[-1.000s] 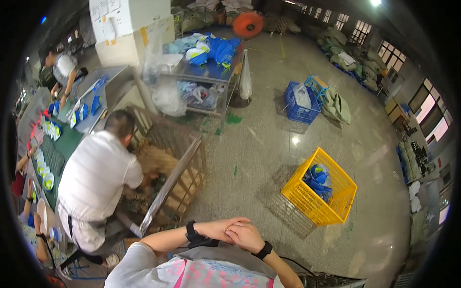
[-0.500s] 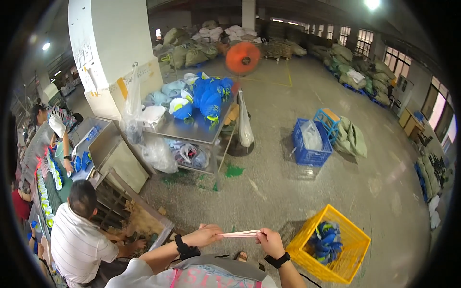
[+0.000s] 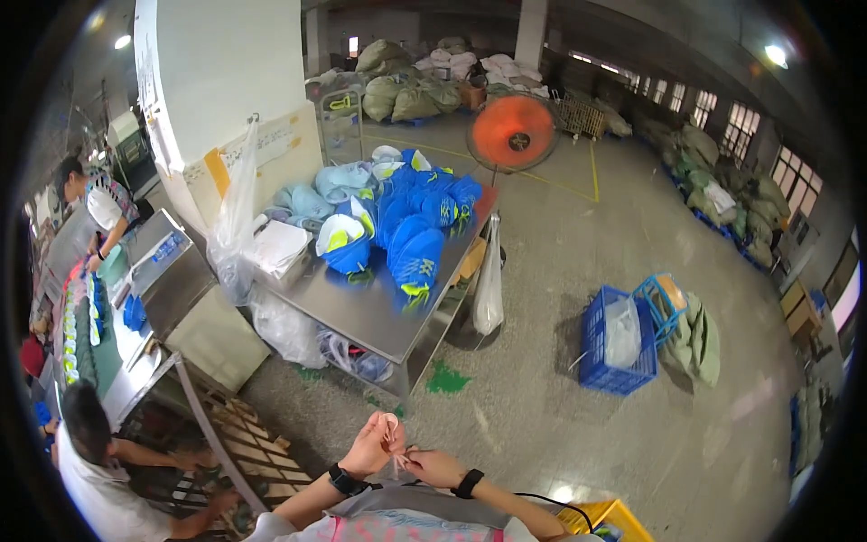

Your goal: The recorder unloads blue shoe upper components from a large sack and organizes them into a stack on a workbench in a factory.

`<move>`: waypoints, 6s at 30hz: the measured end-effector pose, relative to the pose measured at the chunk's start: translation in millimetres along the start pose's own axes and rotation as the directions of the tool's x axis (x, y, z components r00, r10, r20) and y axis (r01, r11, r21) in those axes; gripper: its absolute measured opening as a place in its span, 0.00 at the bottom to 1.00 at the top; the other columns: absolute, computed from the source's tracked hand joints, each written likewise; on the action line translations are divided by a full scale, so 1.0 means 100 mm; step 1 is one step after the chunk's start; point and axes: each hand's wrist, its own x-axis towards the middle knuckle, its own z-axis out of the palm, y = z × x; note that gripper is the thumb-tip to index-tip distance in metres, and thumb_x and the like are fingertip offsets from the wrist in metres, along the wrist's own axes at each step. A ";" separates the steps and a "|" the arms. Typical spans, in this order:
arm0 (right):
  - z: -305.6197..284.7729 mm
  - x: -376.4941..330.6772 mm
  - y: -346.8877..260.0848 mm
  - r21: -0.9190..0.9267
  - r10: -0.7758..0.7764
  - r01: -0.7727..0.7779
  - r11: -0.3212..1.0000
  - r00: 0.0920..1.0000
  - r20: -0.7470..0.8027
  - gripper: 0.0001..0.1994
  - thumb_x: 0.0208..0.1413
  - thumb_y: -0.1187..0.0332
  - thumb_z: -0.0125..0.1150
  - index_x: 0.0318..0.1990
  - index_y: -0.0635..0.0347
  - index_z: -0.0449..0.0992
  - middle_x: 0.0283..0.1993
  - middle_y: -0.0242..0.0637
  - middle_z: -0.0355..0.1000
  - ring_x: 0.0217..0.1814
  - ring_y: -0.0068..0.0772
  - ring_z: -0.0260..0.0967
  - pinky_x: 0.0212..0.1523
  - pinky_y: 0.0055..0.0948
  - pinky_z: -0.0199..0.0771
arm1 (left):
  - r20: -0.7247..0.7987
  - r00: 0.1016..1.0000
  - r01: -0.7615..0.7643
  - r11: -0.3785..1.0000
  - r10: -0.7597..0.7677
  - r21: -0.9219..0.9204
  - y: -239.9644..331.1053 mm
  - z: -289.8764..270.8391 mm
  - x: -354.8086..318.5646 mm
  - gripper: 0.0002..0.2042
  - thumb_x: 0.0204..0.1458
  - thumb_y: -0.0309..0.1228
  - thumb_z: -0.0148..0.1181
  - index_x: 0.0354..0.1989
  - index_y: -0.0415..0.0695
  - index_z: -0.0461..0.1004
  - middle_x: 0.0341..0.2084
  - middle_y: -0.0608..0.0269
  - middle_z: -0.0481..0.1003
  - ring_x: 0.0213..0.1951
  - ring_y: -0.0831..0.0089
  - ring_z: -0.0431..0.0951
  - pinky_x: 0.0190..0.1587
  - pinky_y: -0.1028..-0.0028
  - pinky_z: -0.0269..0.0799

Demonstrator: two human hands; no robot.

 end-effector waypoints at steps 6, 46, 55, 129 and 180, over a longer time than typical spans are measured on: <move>-1.08 0.87 0.54 -0.082 -0.059 0.061 0.995 0.998 0.027 0.13 0.55 0.58 0.49 0.34 0.59 0.72 0.30 0.45 0.70 0.31 0.49 0.68 0.32 0.39 0.68 | 0.005 1.000 -0.003 0.949 0.001 0.315 0.32 -0.06 1.32 0.11 0.61 0.37 0.39 0.29 0.46 0.59 0.20 0.70 0.56 0.19 0.82 0.53 0.19 0.81 0.51; -4.07 3.94 2.62 0.179 -0.066 0.003 0.984 0.936 0.346 0.10 0.51 0.67 0.53 0.40 0.60 0.73 0.32 0.41 0.74 0.32 0.33 0.73 0.34 0.26 0.71 | -0.743 0.202 -0.089 0.768 0.638 0.635 3.23 -2.48 4.06 0.19 0.51 0.23 0.46 0.54 0.38 0.59 0.30 0.61 0.68 0.27 0.75 0.70 0.27 0.78 0.67; -4.13 4.06 2.64 0.136 0.083 -0.124 0.983 0.958 0.275 0.10 0.51 0.69 0.53 0.39 0.64 0.72 0.34 0.42 0.74 0.34 0.32 0.73 0.35 0.26 0.71 | -0.590 0.314 -0.011 0.625 0.743 0.781 4.06 -2.92 4.18 0.32 0.45 0.20 0.48 0.62 0.36 0.48 0.52 0.54 0.62 0.45 0.71 0.69 0.45 0.78 0.64; -2.89 5.71 2.24 0.712 -0.367 -0.060 0.700 0.825 0.431 0.59 0.30 0.73 0.72 0.66 0.58 0.31 0.66 0.43 0.43 0.66 0.38 0.45 0.62 0.34 0.49 | -0.552 0.331 0.674 0.217 0.766 0.706 2.41 -2.08 4.09 0.20 0.52 0.41 0.50 0.44 0.36 0.66 0.42 0.34 0.65 0.45 0.44 0.68 0.48 0.61 0.65; -4.30 6.06 3.15 0.128 -0.573 0.665 0.736 0.510 0.642 0.22 0.47 0.64 0.58 0.49 0.65 0.67 0.44 0.49 0.69 0.47 0.47 0.66 0.48 0.36 0.66 | -0.561 0.681 0.574 0.132 0.471 0.808 1.34 -1.05 5.64 0.24 0.46 0.47 0.55 0.45 0.40 0.70 0.40 0.47 0.71 0.46 0.53 0.69 0.47 0.62 0.65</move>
